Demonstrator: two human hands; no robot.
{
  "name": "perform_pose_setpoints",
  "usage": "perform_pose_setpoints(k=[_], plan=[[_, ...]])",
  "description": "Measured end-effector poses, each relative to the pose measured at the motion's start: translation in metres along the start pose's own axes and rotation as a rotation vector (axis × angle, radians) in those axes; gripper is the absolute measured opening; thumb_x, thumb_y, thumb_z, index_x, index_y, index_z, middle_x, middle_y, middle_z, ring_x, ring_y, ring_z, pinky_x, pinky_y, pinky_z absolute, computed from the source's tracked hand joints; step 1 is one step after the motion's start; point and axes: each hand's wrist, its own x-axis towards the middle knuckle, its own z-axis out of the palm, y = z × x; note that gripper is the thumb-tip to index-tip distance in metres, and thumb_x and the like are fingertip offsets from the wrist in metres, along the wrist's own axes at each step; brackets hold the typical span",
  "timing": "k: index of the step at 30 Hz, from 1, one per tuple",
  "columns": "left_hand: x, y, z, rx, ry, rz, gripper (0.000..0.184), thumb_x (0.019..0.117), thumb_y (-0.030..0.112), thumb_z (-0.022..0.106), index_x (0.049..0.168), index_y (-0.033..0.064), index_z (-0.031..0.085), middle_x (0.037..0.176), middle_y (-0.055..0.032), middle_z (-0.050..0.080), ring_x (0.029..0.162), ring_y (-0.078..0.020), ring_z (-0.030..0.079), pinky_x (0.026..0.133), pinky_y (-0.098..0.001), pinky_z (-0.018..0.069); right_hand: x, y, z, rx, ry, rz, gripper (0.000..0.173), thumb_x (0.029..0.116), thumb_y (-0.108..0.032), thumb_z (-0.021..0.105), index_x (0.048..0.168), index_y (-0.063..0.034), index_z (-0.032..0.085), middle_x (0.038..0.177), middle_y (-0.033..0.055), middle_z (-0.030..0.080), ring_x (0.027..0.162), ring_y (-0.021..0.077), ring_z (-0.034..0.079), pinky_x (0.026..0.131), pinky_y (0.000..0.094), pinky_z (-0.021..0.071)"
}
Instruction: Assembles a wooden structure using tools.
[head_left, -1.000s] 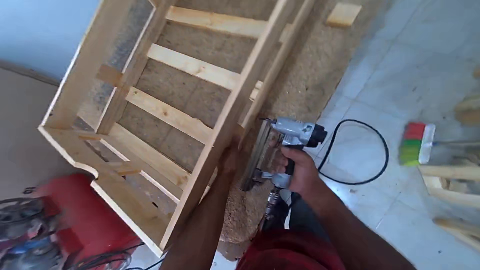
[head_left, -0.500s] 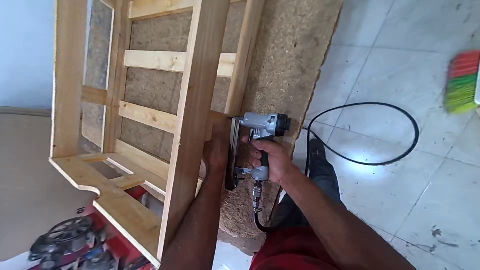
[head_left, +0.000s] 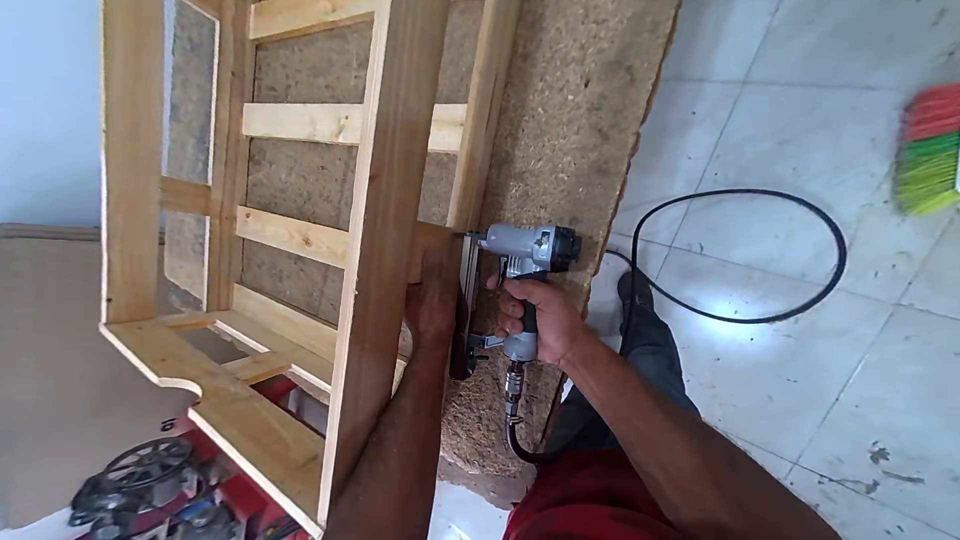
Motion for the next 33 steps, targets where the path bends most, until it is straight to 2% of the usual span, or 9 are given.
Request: perform_pose_setpoints(k=[3, 6, 9, 12, 18, 26, 28, 31, 33], plan=[[0.0, 0.001, 0.0, 0.003, 0.012, -0.011, 0.03, 0.1022, 0.032, 0.065, 0.117, 0.006, 0.067, 0.103, -0.0008, 0.074, 0.1, -0.0077, 0.071, 0.095, -0.0319, 0.0584, -0.002, 0.006, -0.003, 0.008, -0.026, -0.004, 0.03, 0.1018, -0.026, 0.05, 0.119, -0.0082, 0.066, 0.06, -0.0052, 0.047, 0.049, 0.0091, 0.052, 0.057, 0.0324, 0.0573], [-0.002, 0.001, 0.001, 0.009, 0.026, -0.017, 0.029, 0.1021, 0.032, 0.065, 0.115, 0.0063, 0.068, 0.101, -0.0006, 0.074, 0.099, -0.0077, 0.071, 0.094, -0.0318, 0.0587, -0.004, 0.011, -0.004, 0.006, -0.037, -0.001, 0.027, 0.0994, -0.025, 0.052, 0.113, -0.0076, 0.067, 0.059, -0.0055, 0.048, 0.049, 0.0087, 0.053, 0.057, 0.0321, 0.058], [-0.003, 0.003, 0.0, 0.045, 0.037, -0.052, 0.03, 0.1022, 0.034, 0.064, 0.114, 0.0074, 0.068, 0.099, 0.0004, 0.074, 0.097, -0.0066, 0.071, 0.093, -0.0313, 0.0588, -0.007, 0.016, -0.003, 0.015, -0.016, -0.006, 0.029, 0.1001, -0.025, 0.053, 0.117, -0.006, 0.066, 0.06, -0.0045, 0.047, 0.049, 0.0096, 0.052, 0.057, 0.0332, 0.0577], [-0.001, 0.001, 0.0, 0.009, 0.022, -0.034, 0.028, 0.1025, 0.031, 0.064, 0.116, 0.0065, 0.067, 0.101, -0.0007, 0.074, 0.099, -0.0081, 0.071, 0.094, -0.0323, 0.0588, -0.01, 0.023, -0.004, 0.014, -0.02, 0.002, 0.025, 0.0981, -0.023, 0.054, 0.111, -0.0064, 0.067, 0.059, -0.0044, 0.048, 0.049, 0.0097, 0.054, 0.058, 0.0334, 0.0586], [0.001, -0.003, 0.0, -0.079, -0.01, 0.025, 0.023, 0.1035, 0.025, 0.063, 0.115, 0.0054, 0.066, 0.103, -0.0023, 0.074, 0.1, -0.0106, 0.071, 0.094, -0.0342, 0.059, -0.016, 0.036, -0.009, 0.016, -0.033, 0.035, 0.025, 0.0964, -0.024, 0.058, 0.112, -0.0074, 0.067, 0.059, -0.0049, 0.048, 0.049, 0.0086, 0.053, 0.056, 0.031, 0.0572], [-0.001, 0.002, -0.001, 0.011, -0.017, 0.031, 0.03, 0.1033, 0.029, 0.063, 0.12, 0.0037, 0.064, 0.106, 0.0001, 0.073, 0.104, -0.0054, 0.069, 0.099, -0.0299, 0.0553, -0.021, 0.043, -0.006, 0.0, -0.03, 0.02, 0.026, 0.0975, -0.025, 0.058, 0.113, -0.006, 0.067, 0.06, -0.0038, 0.049, 0.049, 0.0096, 0.054, 0.056, 0.0316, 0.0578], [0.0, 0.001, -0.002, -0.006, -0.03, 0.017, 0.03, 0.1035, 0.03, 0.062, 0.119, 0.004, 0.065, 0.106, -0.0001, 0.073, 0.104, -0.0058, 0.069, 0.099, -0.0305, 0.0554, -0.021, 0.043, -0.007, -0.005, -0.033, 0.037, 0.023, 0.0971, -0.024, 0.057, 0.109, -0.0058, 0.066, 0.059, -0.0038, 0.049, 0.049, 0.0095, 0.053, 0.056, 0.0313, 0.057], [-0.001, 0.001, -0.008, -0.012, -0.083, -0.026, 0.03, 0.103, 0.031, 0.063, 0.119, 0.0057, 0.066, 0.106, 0.0015, 0.072, 0.104, -0.0045, 0.067, 0.098, -0.0296, 0.055, -0.03, 0.033, -0.005, -0.103, -0.003, 0.054, 0.03, 0.0996, -0.031, 0.059, 0.117, -0.0078, 0.067, 0.061, -0.0031, 0.047, 0.048, 0.0083, 0.05, 0.053, 0.0297, 0.0549], [0.001, 0.002, -0.016, -0.014, -0.166, -0.045, 0.019, 0.1031, 0.024, 0.062, 0.115, 0.0097, 0.066, 0.102, 0.0056, 0.071, 0.097, -0.0014, 0.066, 0.091, -0.0254, 0.0555, -0.039, 0.014, 0.005, -0.162, 0.024, 0.031, 0.03, 0.0977, -0.031, 0.061, 0.118, -0.0091, 0.067, 0.062, -0.0024, 0.046, 0.047, 0.0082, 0.049, 0.051, 0.03, 0.0548]])
